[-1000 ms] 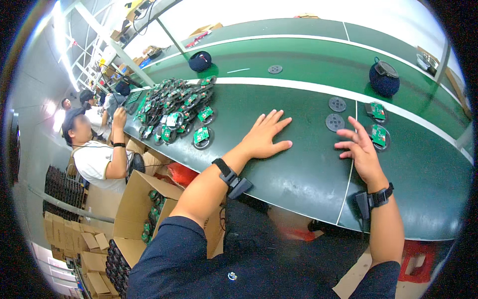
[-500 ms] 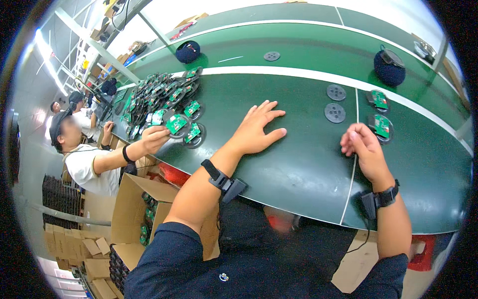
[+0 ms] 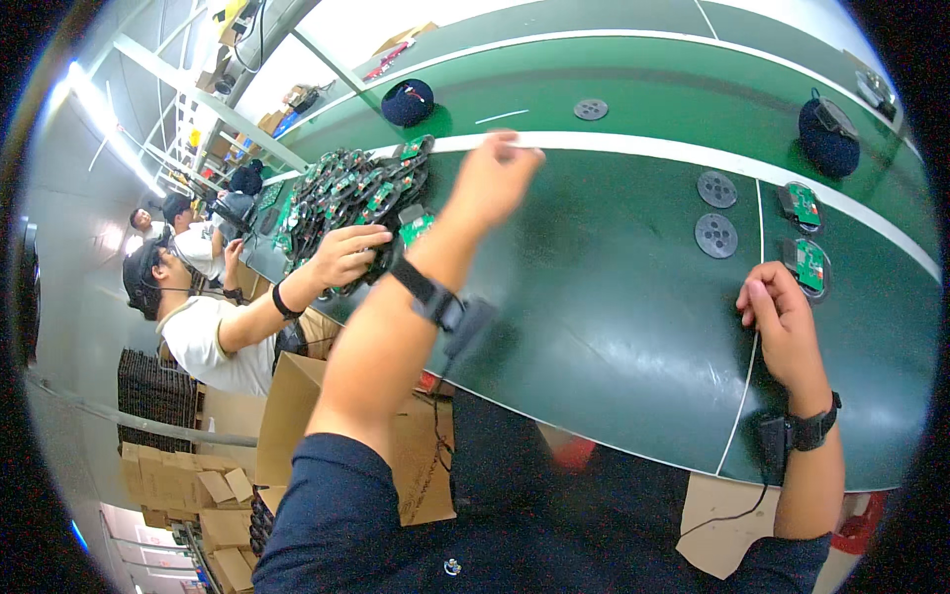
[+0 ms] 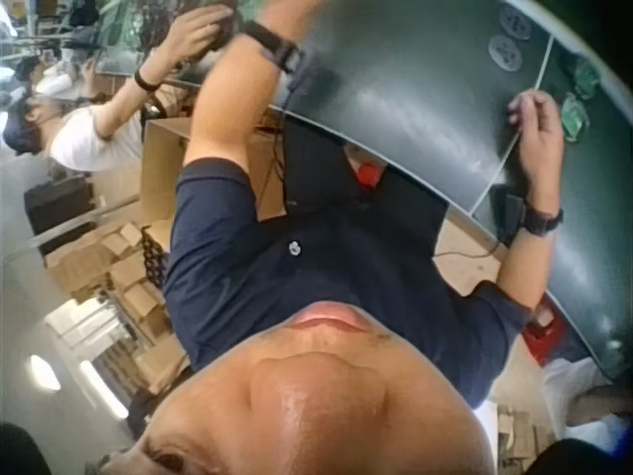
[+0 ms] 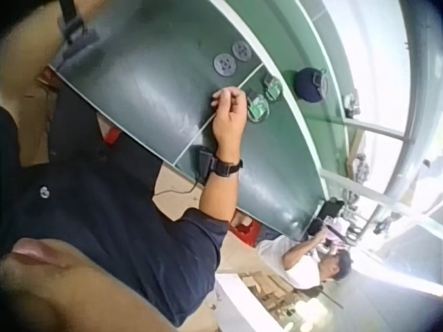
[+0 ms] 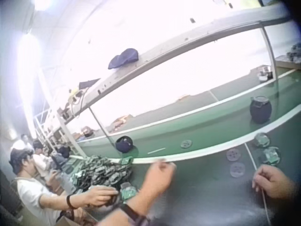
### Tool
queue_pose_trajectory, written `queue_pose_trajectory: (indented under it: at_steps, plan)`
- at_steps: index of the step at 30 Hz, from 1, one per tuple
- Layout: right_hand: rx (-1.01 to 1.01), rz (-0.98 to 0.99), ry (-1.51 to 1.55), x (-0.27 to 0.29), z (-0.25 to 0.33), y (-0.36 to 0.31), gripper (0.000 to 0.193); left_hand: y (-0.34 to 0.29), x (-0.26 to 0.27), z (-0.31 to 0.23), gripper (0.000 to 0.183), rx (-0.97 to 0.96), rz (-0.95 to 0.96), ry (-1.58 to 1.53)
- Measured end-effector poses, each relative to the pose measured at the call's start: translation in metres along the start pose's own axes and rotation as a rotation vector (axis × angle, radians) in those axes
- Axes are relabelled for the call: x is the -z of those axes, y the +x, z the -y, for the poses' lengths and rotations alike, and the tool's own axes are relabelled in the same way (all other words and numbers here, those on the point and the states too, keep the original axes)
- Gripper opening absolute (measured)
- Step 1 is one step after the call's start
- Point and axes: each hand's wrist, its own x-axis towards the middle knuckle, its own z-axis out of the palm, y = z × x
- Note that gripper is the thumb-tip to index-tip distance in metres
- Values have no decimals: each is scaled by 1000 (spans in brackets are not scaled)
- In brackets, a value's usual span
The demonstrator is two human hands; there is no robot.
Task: Assemble electronic speaker components by connecting circuit boards and housing parts.
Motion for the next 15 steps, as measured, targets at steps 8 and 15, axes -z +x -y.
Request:
queue_pose_trajectory:
  at_steps: [8, 15]
  plan:
    - [-30, -22, 75, -13, -5, 1, 29, 159, 128, 103, 60, 217, -245, 781]
    - [-134, -32, 13, -7, 4, -12, 38, 222, 156, 190, 63, 212, -245, 827]
